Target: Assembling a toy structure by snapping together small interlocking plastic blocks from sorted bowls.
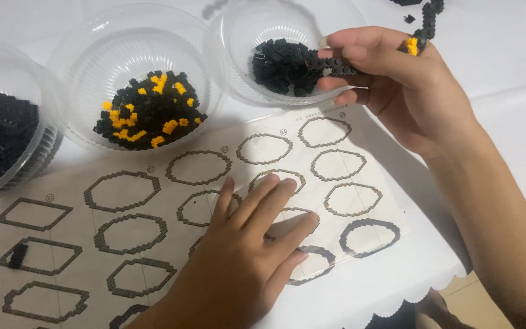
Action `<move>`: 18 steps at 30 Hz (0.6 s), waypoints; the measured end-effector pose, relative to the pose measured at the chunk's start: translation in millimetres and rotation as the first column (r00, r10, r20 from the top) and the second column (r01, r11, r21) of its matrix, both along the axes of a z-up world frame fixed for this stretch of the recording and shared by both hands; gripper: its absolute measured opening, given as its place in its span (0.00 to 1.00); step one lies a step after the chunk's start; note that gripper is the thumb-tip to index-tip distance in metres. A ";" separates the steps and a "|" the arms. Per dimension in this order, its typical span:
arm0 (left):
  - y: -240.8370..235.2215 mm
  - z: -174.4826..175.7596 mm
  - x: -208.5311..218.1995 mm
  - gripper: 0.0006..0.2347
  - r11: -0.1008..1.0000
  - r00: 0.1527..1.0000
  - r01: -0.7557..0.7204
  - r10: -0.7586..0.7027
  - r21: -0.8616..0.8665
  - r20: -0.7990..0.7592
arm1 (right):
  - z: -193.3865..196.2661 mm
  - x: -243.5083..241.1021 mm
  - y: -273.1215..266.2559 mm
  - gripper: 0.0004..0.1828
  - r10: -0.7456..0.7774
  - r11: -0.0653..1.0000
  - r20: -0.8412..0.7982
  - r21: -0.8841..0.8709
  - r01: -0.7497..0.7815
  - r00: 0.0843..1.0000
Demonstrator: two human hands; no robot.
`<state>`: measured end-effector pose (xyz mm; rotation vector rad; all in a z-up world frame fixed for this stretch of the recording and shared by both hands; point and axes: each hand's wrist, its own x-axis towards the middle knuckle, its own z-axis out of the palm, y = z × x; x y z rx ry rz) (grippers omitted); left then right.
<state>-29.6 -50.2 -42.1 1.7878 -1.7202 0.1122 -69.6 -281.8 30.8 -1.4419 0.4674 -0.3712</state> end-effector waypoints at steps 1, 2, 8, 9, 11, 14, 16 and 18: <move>-0.1 0.0 0.2 0.14 1.000 1.000 0.000 0.000 0.000 0.000 | 0.1 -0.5 0.3 0.11 0.000 1.000 0.000 0.000 0.000 1.000; -0.2 0.1 0.5 0.15 1.000 0.999 -0.004 0.004 -0.001 0.042 | 0.4 -0.8 0.6 0.11 0.005 1.000 0.000 0.001 -0.005 1.000; 1.7 0.7 1.3 0.16 1.000 0.999 -0.016 0.016 -0.010 0.044 | -0.7 -2.6 -0.8 0.11 0.024 1.000 0.006 0.012 -0.024 1.000; 2.6 0.7 1.7 0.15 1.000 1.000 -0.007 0.007 -0.024 0.030 | -0.1 -2.5 0.0 0.11 0.018 1.000 -0.004 0.009 -0.018 1.000; 5.0 1.9 0.8 0.15 0.999 1.000 -0.018 0.019 -0.034 0.019 | -7.6 -2.1 -6.1 0.11 0.044 0.998 0.043 0.044 -0.046 0.998; 5.2 2.5 0.5 0.15 0.998 1.000 -0.023 0.024 -0.065 0.010 | -8.3 -2.8 -9.5 0.13 0.062 0.995 0.093 0.074 -0.069 0.994; 5.8 2.0 -0.3 0.14 0.996 1.000 -0.027 0.028 -0.084 0.011 | -8.6 -4.3 -10.5 0.14 0.063 0.995 0.097 0.071 -0.070 0.993; 5.7 1.5 -1.1 0.16 0.996 0.998 -0.050 0.053 -0.071 0.043 | -10.9 -5.9 -14.1 0.15 0.132 0.989 0.134 0.052 -0.140 0.982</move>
